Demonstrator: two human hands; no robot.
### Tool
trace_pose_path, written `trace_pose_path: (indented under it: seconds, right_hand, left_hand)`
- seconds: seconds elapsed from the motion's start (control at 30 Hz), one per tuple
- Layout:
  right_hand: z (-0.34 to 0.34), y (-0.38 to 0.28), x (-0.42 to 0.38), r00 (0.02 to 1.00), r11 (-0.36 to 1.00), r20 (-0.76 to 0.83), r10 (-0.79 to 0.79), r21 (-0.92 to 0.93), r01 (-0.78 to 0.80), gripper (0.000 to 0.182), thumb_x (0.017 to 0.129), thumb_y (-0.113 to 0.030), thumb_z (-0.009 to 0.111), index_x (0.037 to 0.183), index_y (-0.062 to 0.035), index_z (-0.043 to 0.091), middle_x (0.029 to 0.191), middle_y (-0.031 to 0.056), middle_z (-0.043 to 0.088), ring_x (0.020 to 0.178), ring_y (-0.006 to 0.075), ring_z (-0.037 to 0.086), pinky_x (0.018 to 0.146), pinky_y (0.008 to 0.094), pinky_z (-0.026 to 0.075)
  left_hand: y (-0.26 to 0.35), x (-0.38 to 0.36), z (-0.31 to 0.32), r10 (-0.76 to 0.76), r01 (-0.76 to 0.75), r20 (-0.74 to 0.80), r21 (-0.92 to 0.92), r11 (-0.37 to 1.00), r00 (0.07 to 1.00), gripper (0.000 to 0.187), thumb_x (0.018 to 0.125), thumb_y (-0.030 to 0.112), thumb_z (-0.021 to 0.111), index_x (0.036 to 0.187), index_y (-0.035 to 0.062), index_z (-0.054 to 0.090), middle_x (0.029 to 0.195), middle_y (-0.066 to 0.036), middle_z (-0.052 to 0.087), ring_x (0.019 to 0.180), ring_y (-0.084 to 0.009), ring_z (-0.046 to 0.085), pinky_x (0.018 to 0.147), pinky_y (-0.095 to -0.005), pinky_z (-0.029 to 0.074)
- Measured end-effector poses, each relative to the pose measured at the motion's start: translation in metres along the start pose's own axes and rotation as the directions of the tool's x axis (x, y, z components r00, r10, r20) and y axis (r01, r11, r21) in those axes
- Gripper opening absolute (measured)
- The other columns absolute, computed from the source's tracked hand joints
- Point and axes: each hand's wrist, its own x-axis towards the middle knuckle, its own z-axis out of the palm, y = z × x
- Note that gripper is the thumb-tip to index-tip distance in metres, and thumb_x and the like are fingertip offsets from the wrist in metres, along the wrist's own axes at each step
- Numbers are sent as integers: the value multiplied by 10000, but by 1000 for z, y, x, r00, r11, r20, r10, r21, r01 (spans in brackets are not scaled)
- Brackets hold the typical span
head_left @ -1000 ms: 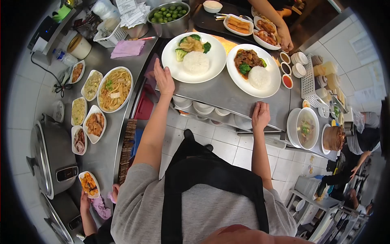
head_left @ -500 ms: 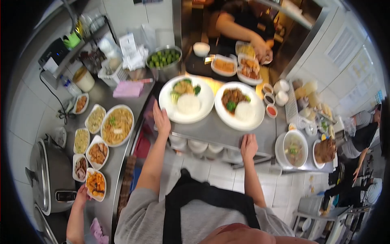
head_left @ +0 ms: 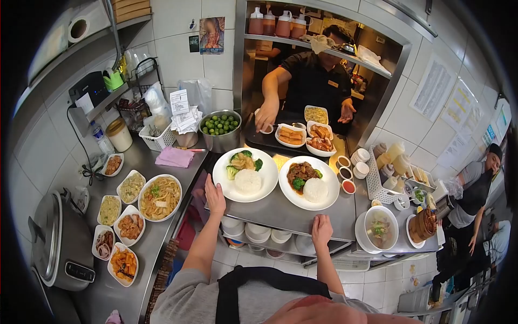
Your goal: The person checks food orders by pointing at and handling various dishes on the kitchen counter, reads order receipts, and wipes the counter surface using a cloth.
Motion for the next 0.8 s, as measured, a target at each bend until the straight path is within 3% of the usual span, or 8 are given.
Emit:
trace_pose_path:
  seconds: [0.8]
  right_hand:
    - [3, 1, 0, 1000, 1000, 6, 5, -10, -5, 102, 803, -162, 487, 792, -69, 529, 752, 120, 509, 657, 309, 521, 574, 394, 414]
  left_hand:
    - [2, 0, -1, -22, 22, 13, 29, 999, 1000, 482, 872, 252, 339, 1276, 7, 241, 1269, -183, 324, 1166, -332, 311, 954, -404, 250]
